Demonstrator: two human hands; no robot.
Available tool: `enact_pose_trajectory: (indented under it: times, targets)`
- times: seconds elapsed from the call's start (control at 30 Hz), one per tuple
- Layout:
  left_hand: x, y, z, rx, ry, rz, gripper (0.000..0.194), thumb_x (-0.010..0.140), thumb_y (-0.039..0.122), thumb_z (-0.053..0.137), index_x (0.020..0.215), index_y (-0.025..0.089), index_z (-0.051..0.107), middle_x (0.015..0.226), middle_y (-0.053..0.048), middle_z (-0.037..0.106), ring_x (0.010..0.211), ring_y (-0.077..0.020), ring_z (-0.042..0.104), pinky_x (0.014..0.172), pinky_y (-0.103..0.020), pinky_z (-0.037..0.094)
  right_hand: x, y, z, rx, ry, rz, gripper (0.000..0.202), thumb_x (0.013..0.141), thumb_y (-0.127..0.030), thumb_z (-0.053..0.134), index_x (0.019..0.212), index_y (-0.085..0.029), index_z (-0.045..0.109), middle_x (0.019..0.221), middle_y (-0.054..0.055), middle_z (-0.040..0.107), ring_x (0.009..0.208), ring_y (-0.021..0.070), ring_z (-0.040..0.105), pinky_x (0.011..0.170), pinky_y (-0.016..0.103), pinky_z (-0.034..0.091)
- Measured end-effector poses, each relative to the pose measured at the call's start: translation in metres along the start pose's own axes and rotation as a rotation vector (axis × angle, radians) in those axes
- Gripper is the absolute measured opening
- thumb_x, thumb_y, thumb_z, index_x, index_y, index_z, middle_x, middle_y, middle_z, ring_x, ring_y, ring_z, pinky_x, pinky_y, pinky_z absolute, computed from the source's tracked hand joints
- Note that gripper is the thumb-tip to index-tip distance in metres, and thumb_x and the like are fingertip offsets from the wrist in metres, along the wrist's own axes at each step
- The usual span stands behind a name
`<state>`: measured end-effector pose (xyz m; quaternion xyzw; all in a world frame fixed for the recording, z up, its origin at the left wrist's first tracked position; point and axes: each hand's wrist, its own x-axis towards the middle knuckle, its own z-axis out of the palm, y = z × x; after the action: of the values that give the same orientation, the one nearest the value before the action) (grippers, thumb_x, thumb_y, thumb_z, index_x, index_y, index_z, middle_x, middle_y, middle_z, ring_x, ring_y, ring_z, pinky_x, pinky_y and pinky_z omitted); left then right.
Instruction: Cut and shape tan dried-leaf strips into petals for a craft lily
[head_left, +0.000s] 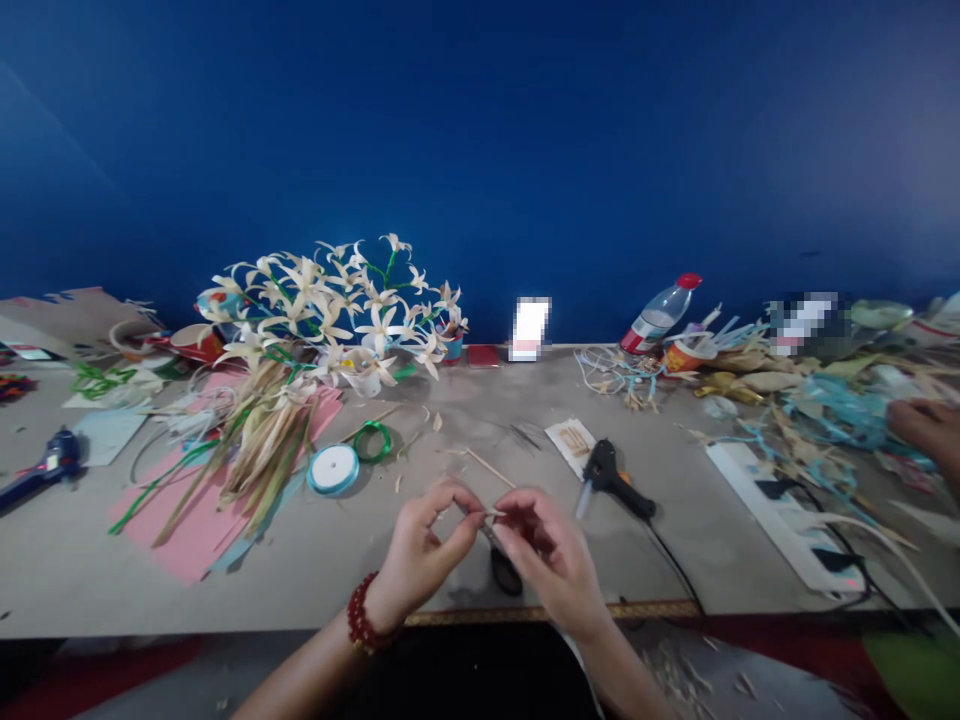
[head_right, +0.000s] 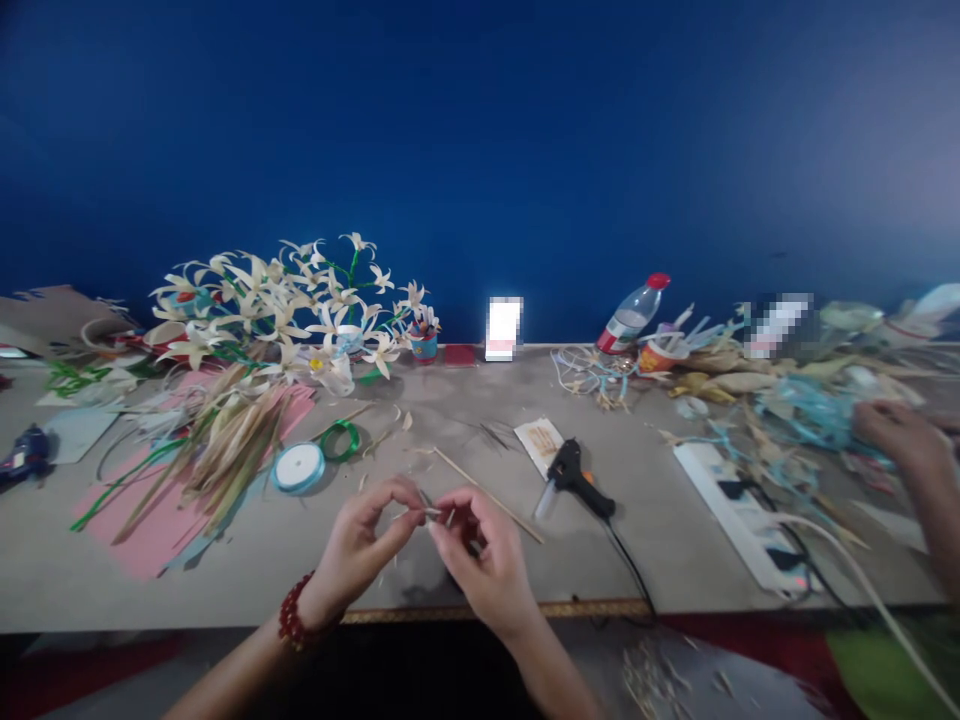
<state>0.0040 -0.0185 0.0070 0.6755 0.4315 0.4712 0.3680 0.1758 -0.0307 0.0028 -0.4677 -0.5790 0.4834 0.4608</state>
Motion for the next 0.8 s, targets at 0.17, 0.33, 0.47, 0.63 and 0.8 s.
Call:
enact_pose_trajectory:
  times: [0.17, 0.33, 0.47, 0.63, 0.8]
  targets:
    - [0.000, 0.001, 0.004, -0.035, 0.028, -0.033, 0.008, 0.083, 0.014, 0.057, 0.077, 0.018, 0.060, 0.077, -0.004, 0.066, 0.077, -0.0179, 0.063, 0.075, -0.030, 0.050, 0.003, 0.000, 0.004, -0.267, 0.049, -0.191, 0.009, 0.091, -0.025, 0.056, 0.087, -0.020, 0.062, 0.071, 0.000, 0.063, 0.059, 0.0129, 0.056, 0.059, 0.023, 0.046]
    - [0.001, 0.003, 0.010, 0.076, 0.123, 0.075, 0.012, 0.079, 0.010, 0.055, 0.072, 0.020, 0.056, 0.071, -0.002, 0.064, 0.071, -0.0174, 0.060, 0.079, -0.034, 0.050, 0.000, 0.004, 0.007, -0.428, 0.066, -0.283, 0.008, 0.090, -0.020, 0.057, 0.083, -0.021, 0.060, 0.069, 0.001, 0.062, 0.059, 0.0140, 0.054, 0.060, 0.025, 0.044]
    - [0.000, 0.000, 0.013, 0.153, 0.160, 0.111, 0.013, 0.077, 0.009, 0.057, 0.071, 0.021, 0.055, 0.068, 0.000, 0.062, 0.070, -0.0168, 0.059, 0.089, -0.040, 0.048, -0.003, 0.008, 0.009, -0.431, 0.100, -0.314, 0.007, 0.090, -0.018, 0.057, 0.085, -0.022, 0.061, 0.071, 0.002, 0.065, 0.062, 0.0157, 0.057, 0.064, 0.026, 0.046]
    - [-0.002, -0.010, 0.005, 0.260, 0.210, 0.160, 0.012, 0.081, 0.009, 0.056, 0.078, 0.020, 0.057, 0.074, -0.002, 0.062, 0.077, -0.0192, 0.060, 0.084, -0.039, 0.048, -0.006, 0.008, 0.009, -0.347, 0.206, -0.350, 0.007, 0.087, -0.016, 0.060, 0.086, -0.022, 0.063, 0.074, 0.002, 0.068, 0.061, 0.0149, 0.060, 0.061, 0.025, 0.048]
    - [-0.001, -0.004, -0.005, 0.207, 0.037, 0.135, 0.016, 0.085, 0.014, 0.054, 0.097, 0.021, 0.062, 0.091, -0.005, 0.069, 0.090, -0.0215, 0.063, 0.093, -0.042, 0.045, -0.004, 0.006, 0.005, -0.287, 0.217, -0.282, 0.006, 0.087, -0.018, 0.062, 0.084, -0.022, 0.065, 0.072, 0.001, 0.068, 0.060, 0.0146, 0.060, 0.060, 0.024, 0.048]
